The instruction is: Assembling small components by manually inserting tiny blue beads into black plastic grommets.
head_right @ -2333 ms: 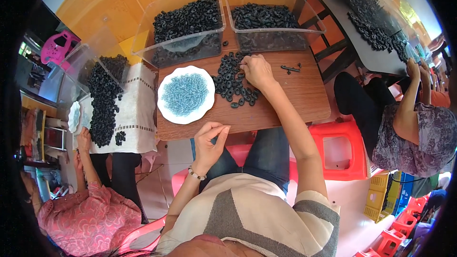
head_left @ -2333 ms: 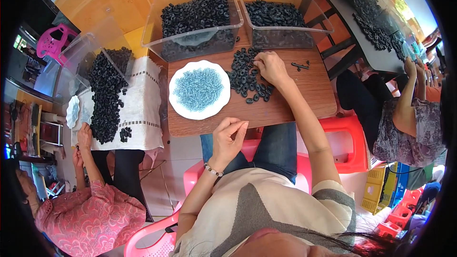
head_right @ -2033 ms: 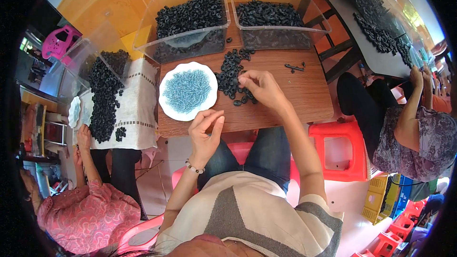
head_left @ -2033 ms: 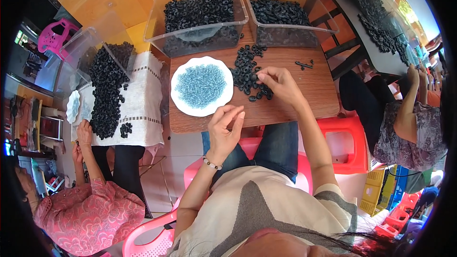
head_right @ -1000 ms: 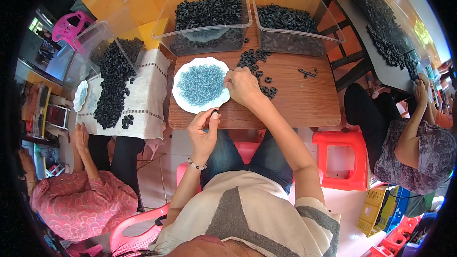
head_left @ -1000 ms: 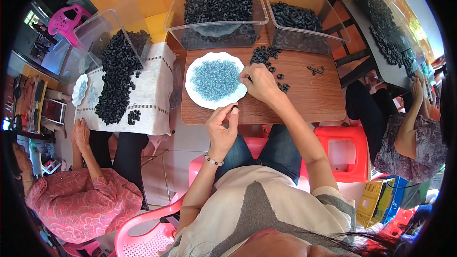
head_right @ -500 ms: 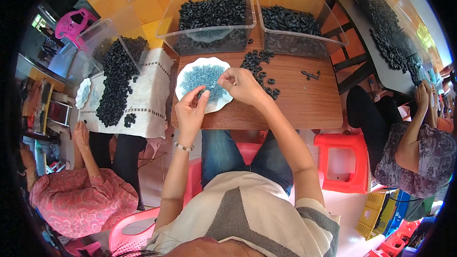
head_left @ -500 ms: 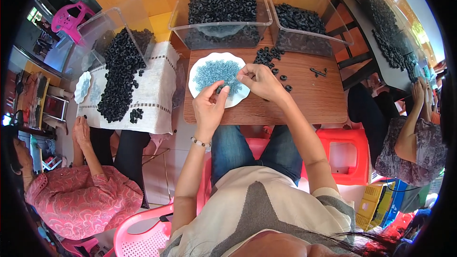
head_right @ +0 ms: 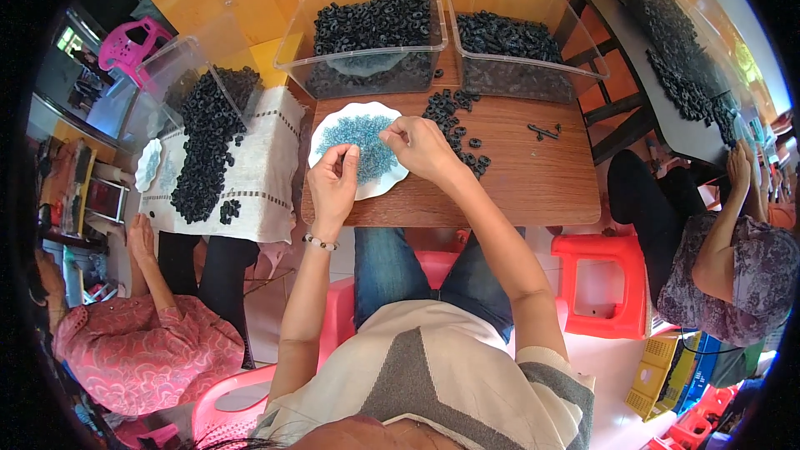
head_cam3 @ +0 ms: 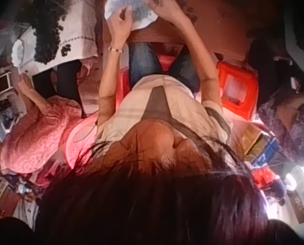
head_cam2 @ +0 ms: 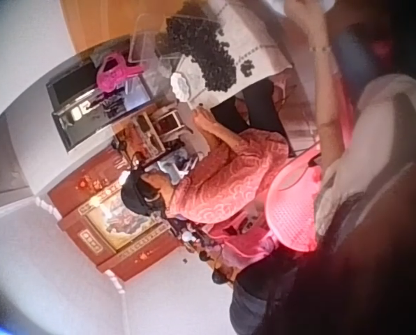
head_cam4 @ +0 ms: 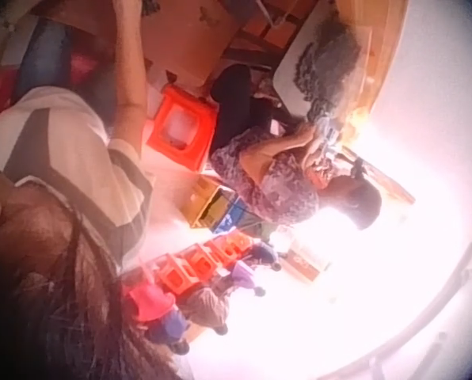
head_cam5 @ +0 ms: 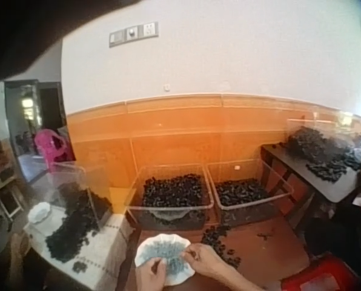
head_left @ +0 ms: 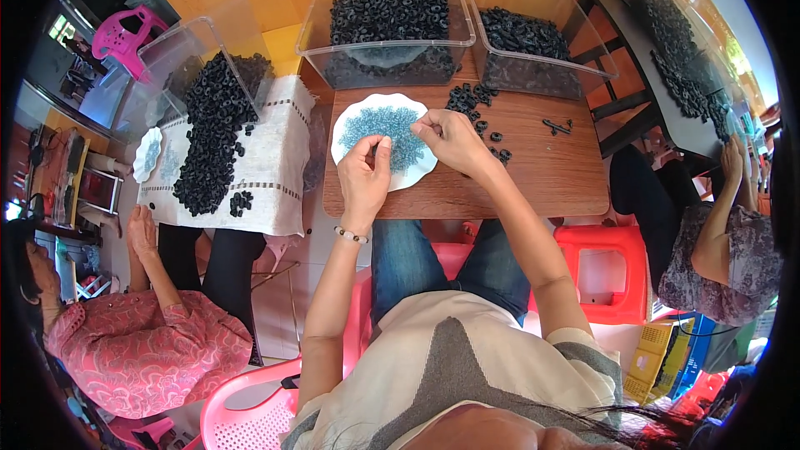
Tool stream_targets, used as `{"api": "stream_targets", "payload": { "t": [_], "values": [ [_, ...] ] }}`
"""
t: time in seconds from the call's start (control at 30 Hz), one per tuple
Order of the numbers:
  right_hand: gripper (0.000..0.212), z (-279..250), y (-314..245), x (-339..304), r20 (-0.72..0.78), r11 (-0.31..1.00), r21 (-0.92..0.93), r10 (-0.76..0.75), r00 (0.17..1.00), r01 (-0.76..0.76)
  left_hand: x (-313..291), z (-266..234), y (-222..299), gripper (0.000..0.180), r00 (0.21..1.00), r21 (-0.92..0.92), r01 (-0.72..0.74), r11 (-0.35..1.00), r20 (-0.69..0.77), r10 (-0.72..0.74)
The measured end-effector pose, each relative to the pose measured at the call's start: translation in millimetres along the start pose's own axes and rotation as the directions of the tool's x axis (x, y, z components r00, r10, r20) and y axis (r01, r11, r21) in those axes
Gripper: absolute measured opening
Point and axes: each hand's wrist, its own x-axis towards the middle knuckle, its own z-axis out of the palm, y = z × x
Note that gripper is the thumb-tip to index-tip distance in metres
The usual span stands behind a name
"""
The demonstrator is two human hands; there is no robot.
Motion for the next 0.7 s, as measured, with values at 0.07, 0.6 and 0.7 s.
{"api": "stream_targets", "payload": {
  "t": [0.07,0.6,0.7],
  "values": [
    [0.028,1,2,1,-0.048,0.994,-0.088,-0.076,0.996,0.071,2,1,-2,0.022,1.0,-0.034,0.026,0.999,0.01,-0.025],
    [0.024,9,2,-10,0.212,0.971,0.22,0.045,0.976,-0.092,-2,12,-2,0.018,0.999,-0.118,-0.001,0.993,0.033,0.005],
    [0.027,10,8,-10,0.251,0.893,0.408,0.092,0.964,-0.191,-2,15,5,0.012,0.982,0.103,-0.186,0.977,-0.005,0.188]
  ]
}}
